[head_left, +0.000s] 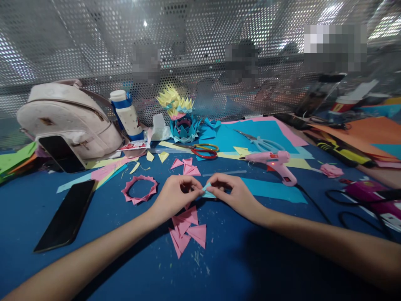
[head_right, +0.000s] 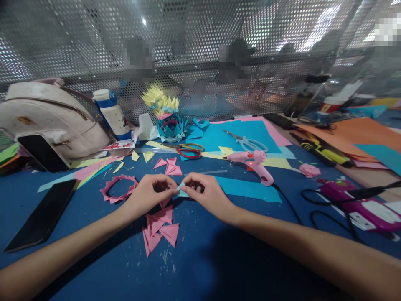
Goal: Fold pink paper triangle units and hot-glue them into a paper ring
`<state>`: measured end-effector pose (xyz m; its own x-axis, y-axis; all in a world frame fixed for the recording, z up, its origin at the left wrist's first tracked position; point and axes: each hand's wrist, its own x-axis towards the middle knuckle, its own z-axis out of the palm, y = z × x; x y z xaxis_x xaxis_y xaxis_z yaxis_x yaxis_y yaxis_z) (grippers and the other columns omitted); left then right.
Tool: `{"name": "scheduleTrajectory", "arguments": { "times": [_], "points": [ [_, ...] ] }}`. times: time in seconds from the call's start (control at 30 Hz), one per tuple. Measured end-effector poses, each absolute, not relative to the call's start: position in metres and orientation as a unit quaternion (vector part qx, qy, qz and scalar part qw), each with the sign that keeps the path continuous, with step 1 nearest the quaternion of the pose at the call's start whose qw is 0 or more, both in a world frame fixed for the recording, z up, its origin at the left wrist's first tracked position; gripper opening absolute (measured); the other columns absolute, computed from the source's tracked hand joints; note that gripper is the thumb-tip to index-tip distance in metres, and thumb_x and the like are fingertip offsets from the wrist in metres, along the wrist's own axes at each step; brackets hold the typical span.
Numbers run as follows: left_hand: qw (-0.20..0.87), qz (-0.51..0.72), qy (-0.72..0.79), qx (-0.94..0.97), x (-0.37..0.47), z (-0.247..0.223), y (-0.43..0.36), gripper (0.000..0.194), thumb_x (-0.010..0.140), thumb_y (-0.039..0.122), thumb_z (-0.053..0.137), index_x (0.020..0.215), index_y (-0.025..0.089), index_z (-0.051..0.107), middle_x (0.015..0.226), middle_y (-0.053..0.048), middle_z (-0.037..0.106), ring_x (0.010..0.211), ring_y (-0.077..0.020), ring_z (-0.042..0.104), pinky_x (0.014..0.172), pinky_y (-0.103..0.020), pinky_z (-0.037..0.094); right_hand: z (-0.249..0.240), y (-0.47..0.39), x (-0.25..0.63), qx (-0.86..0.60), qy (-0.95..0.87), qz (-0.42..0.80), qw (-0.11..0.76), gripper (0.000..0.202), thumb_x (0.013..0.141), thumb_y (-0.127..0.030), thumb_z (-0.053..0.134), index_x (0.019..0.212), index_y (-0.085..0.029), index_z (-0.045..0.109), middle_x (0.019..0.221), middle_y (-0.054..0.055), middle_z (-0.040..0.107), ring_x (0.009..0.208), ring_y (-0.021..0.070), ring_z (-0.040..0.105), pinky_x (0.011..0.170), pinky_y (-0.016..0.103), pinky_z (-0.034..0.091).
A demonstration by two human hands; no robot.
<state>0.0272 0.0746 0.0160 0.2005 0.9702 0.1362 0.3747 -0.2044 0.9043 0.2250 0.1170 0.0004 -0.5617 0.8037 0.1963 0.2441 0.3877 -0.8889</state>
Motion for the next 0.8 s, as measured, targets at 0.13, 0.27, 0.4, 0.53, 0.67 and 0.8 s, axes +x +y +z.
{"name": "scheduleTrajectory", "arguments": {
  "times": [0.13, 0.27, 0.4, 0.53, 0.67, 0.8],
  "points": [
    [0.302, 0.402, 0.496, 0.708, 0.026, 0.019, 0.071, 0.004, 0.083, 0.021, 0.066, 0.085, 0.020, 0.070, 0.077, 0.000, 0.071, 0.071, -0.0144, 0.060, 0.069, -0.027, 0.043, 0.000, 0.117, 0.225, -0.341, -0.757, 0.458, 0.317, 0.026, 0.085, -0.044, 0.066, 0.088, -0.018, 0.062, 0.067, -0.002, 0.060, 0.056, 0.0112, 0.055, 0.051, 0.023, 0.041],
    [0.196, 0.388, 0.486, 0.758, 0.024, 0.022, 0.067, 0.005, 0.086, 0.022, 0.065, 0.086, 0.023, 0.070, 0.081, 0.000, 0.072, 0.077, -0.0173, 0.058, 0.075, -0.031, 0.038, 0.002, 0.117, 0.224, -0.330, -0.756, 0.475, 0.306, 0.031, 0.085, -0.048, 0.067, 0.088, -0.018, 0.062, 0.062, -0.003, 0.058, 0.055, 0.0116, 0.057, 0.053, 0.023, 0.043],
    [0.009, 0.329, 0.463, 0.823, 0.023, 0.025, 0.065, 0.012, 0.092, 0.022, 0.059, 0.087, 0.023, 0.069, 0.080, 0.000, 0.074, 0.073, -0.0176, 0.058, 0.074, -0.033, 0.034, 0.003, 0.116, 0.223, -0.322, -0.749, 0.507, 0.279, 0.033, 0.085, -0.049, 0.068, 0.082, -0.017, 0.063, 0.061, -0.002, 0.062, 0.054, 0.0111, 0.058, 0.054, 0.022, 0.045],
    [-0.062, 0.282, 0.443, 0.849, 0.024, 0.025, 0.064, 0.020, 0.097, 0.024, 0.051, 0.085, 0.023, 0.068, 0.079, 0.000, 0.074, 0.074, -0.0178, 0.059, 0.077, -0.035, 0.034, 0.002, 0.115, 0.223, -0.314, -0.752, 0.528, 0.240, 0.034, 0.085, -0.049, 0.068, 0.078, -0.016, 0.064, 0.062, 0.001, 0.067, 0.054, 0.0109, 0.058, 0.052, 0.021, 0.044],
    [-0.090, 0.274, 0.425, 0.858, 0.024, 0.027, 0.063, 0.023, 0.098, 0.023, 0.049, 0.084, 0.022, 0.067, 0.079, -0.001, 0.074, 0.076, -0.0181, 0.060, 0.080, -0.036, 0.034, 0.002, 0.115, 0.223, -0.296, -0.733, 0.562, 0.245, 0.034, 0.088, -0.048, 0.065, 0.078, -0.016, 0.064, 0.062, 0.001, 0.067, 0.053, 0.0105, 0.058, 0.055, 0.022, 0.047],
    [-0.003, 0.322, 0.427, 0.845, 0.023, 0.033, 0.064, 0.012, 0.092, 0.019, 0.058, 0.082, 0.022, 0.066, 0.077, 0.002, 0.073, 0.071, -0.0156, 0.059, 0.085, -0.036, 0.035, 0.000, 0.116, 0.223, -0.283, -0.732, 0.568, 0.249, 0.032, 0.089, -0.047, 0.064, 0.078, -0.016, 0.063, 0.061, -0.001, 0.065, 0.052, 0.0100, 0.058, 0.054, 0.022, 0.046]
  ]
}}
